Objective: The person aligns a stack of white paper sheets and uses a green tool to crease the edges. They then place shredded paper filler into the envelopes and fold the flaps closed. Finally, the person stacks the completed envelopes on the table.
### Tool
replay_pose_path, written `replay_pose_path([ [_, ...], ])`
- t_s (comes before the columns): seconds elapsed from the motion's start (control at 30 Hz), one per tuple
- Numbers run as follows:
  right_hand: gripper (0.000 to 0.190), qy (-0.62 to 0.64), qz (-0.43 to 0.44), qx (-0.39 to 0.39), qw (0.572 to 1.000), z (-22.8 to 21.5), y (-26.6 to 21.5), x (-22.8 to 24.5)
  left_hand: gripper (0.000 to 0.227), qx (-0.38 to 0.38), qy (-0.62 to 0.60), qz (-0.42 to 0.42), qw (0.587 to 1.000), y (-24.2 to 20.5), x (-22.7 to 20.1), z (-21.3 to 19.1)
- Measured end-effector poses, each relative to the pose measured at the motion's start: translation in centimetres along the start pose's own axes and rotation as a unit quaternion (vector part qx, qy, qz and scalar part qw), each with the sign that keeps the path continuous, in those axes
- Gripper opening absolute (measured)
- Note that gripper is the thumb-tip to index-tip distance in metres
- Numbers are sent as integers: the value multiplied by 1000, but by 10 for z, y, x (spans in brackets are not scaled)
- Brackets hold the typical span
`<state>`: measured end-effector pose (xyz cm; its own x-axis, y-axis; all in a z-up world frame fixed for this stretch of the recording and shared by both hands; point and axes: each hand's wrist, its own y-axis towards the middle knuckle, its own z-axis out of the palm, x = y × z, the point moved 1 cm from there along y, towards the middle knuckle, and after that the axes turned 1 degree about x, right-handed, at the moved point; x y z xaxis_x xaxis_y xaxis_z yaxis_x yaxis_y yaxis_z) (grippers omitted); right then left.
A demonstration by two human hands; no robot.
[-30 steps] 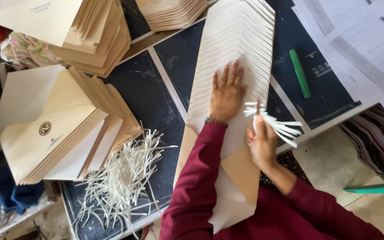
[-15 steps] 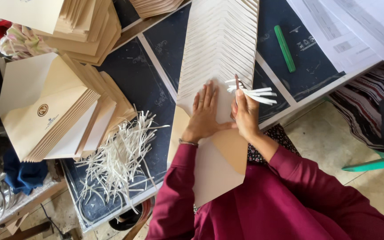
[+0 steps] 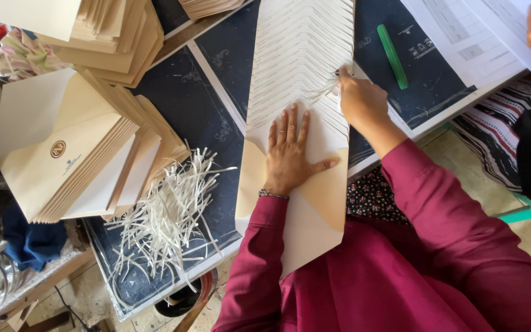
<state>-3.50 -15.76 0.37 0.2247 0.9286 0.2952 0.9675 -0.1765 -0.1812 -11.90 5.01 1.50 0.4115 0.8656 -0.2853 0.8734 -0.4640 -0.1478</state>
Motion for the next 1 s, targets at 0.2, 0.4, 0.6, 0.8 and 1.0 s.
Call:
replay_pose_path([
  [0.2, 57, -49, 12, -13, 999, 4, 5, 25, 133, -10, -6, 5, 1000, 0, 1, 3],
  [0.4, 62, -61, 34, -45, 997, -13, 23, 45, 129, -185, 56, 42, 980, 4, 9, 35],
  [0.6, 61, -65, 41, -56, 995, -28, 50, 58, 128, -181, 39, 43, 982, 5, 12, 41],
  [0.8, 60, -52, 44, -72, 995, -43, 71, 61, 131, -173, 43, 43, 983, 7, 13, 43],
  [1.0, 51, 22, -17, -111, 993, -65, 89, 54, 132, -172, 39, 37, 984, 6, 13, 42],
])
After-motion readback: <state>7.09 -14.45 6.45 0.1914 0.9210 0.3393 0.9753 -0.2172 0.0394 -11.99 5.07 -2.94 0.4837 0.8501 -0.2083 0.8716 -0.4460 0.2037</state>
